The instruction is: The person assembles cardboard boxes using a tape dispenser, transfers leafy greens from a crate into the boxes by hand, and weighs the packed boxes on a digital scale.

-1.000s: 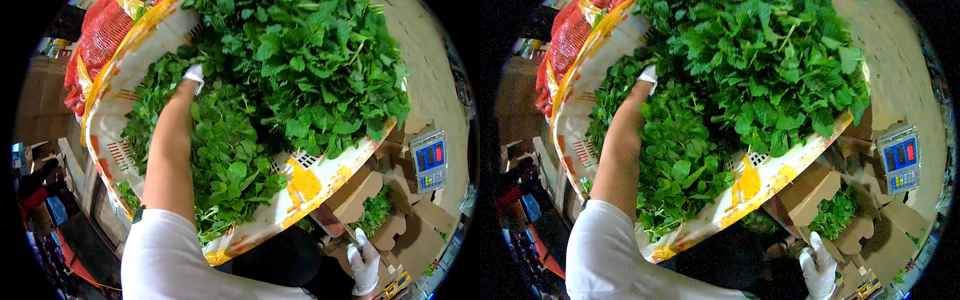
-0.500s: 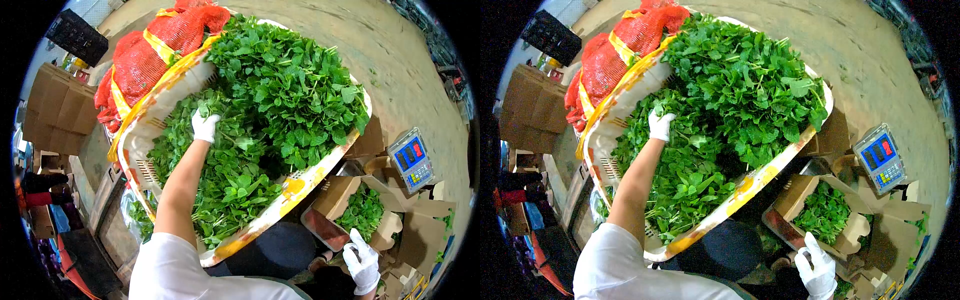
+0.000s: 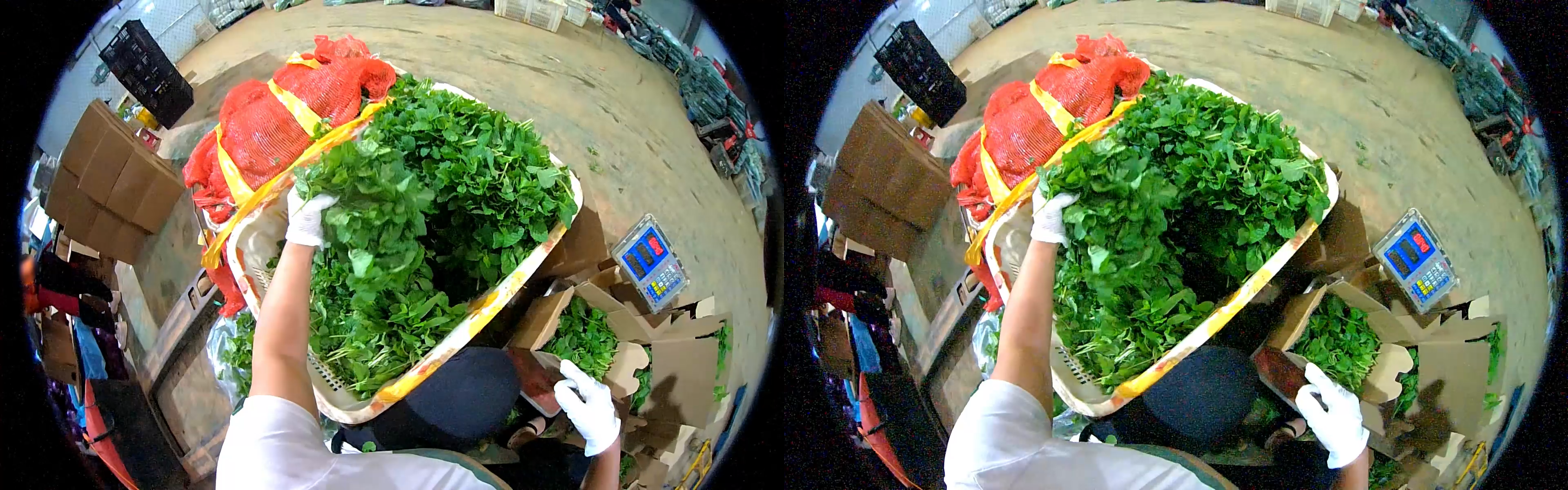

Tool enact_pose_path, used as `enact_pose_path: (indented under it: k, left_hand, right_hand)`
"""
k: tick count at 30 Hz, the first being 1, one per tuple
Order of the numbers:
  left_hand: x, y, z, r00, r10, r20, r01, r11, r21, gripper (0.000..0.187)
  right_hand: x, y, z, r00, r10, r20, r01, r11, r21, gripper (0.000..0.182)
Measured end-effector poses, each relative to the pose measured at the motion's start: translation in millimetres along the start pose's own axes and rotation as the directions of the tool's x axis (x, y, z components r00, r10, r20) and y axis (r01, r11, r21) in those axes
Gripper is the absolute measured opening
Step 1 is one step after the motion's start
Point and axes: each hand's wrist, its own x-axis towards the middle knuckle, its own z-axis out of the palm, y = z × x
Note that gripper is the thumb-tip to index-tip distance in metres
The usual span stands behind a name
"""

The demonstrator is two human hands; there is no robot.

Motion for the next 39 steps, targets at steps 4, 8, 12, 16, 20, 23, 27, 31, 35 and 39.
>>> enact_pose_path:
  k: [4,8,12,16,20,23,27,31,35,39]
  left_hand:
    - [-3.2,30.3,4.3,0.978,-0.006,0.208,-0.007,0.998,0.061,0.049]
    - [-26.2,52.9,26.5,0.903,0.057,0.425,-0.162,0.963,0.214,0.039]
    - [-51.4,55.1,38.0,0.766,0.094,0.636,-0.394,0.85,0.35,0.035]
    - [-77.7,54.8,55.3,0.799,-0.015,0.601,-0.243,0.907,0.345,0.047]
    - [-92.3,43.5,78.5,0.814,0.136,0.564,-0.314,0.921,0.23,0.06]
    - [-94.5,46.3,97.6,0.73,0.266,0.63,-0.498,0.838,0.223,0.076]
    - [-85.7,55.2,121.7,0.67,0.202,0.714,-0.5,0.834,0.233,0.092]
    - [-49.9,77.8,130.8,0.551,0.034,0.834,-0.034,0.999,-0.018,0.096]
    - [-18.0,111.8,106.5,0.631,-0.105,0.768,0.238,0.969,-0.063,0.084]
    - [1.6,90.4,64.7,0.81,-0.203,0.55,0.352,0.918,-0.18,0.076]
  right_hand:
    - [31.8,-35.1,8.9,0.998,-0.062,0.024,0.054,0.97,0.238,0.04]
    - [103.4,-91.0,42.0,0.963,-0.26,0.074,0.161,0.769,0.618,0.054]
    - [142.9,-148.4,89.5,0.924,-0.36,0.132,0.237,0.806,0.542,0.086]
    - [128.4,-163.7,127.2,0.774,-0.476,0.417,0.162,0.786,0.597,0.062]
    - [148.9,-146.9,155.8,0.656,-0.65,0.383,0.547,0.759,0.352,0.068]
    - [140.5,-140.9,147.4,0.738,-0.614,0.279,0.403,0.733,0.547,0.07]
    - [152.8,-110.0,155.2,0.887,-0.462,0.0,0.315,0.605,0.731,0.05]
    - [144.2,-107.8,130.6,0.908,-0.412,0.077,0.132,0.456,0.88,0.037]
    - [151.8,-84.1,123.3,0.943,-0.177,0.282,-0.211,0.336,0.918,0.037]
    - [138.3,-82.6,114.3,0.896,-0.275,0.348,-0.289,0.233,0.929,0.037]
